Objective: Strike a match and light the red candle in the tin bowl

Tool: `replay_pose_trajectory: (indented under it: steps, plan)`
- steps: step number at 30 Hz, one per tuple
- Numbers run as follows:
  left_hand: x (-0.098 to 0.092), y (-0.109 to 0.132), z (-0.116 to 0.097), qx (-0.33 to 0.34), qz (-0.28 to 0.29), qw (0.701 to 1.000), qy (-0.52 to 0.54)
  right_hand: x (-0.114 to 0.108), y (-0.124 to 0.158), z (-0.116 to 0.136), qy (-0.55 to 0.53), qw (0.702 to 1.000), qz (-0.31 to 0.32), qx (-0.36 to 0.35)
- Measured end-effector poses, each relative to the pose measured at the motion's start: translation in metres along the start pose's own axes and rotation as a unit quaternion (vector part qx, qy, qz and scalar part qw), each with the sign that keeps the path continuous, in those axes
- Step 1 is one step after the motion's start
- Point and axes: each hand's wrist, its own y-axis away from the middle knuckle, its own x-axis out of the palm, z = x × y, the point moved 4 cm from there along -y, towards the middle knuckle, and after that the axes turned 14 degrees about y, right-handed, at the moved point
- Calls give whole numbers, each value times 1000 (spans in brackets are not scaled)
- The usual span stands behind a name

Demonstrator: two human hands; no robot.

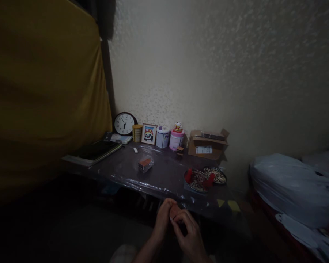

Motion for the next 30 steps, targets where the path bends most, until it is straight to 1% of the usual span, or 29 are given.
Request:
replay_pose_trajectory:
  steps: [3,6,10,12,14,17,23,26,30]
  plan:
    - [-2,-2,4,-8,7,1000,-5,-4,-2,-4,-7,1000,-20,12]
    - [-2,-4,6,-19,17,1000,-3,-11,-4,-16,-23,998,-44,37]
    - [3,1,6,-69,70,995,26,-21,-6,-35,-60,992,-64,94]
    - [4,3,6,-90,97,991,36,-23,-6,-39,-90,987,-62,121]
    - [4,5,5,-95,109,989,39,-23,-6,-40,-118,982,-58,138]
    - [5,6,3,-101,106,988,50,-23,-7,-40,-150,973,-53,169]
    - [11,11,-5,-145,83,979,116,-30,-7,-51,-219,939,-52,260]
    - [12,11,-5,-147,87,978,116,-35,-8,-56,-234,928,-62,284]
    - [12,13,-2,-160,106,973,130,-35,-8,-59,-248,923,-64,287]
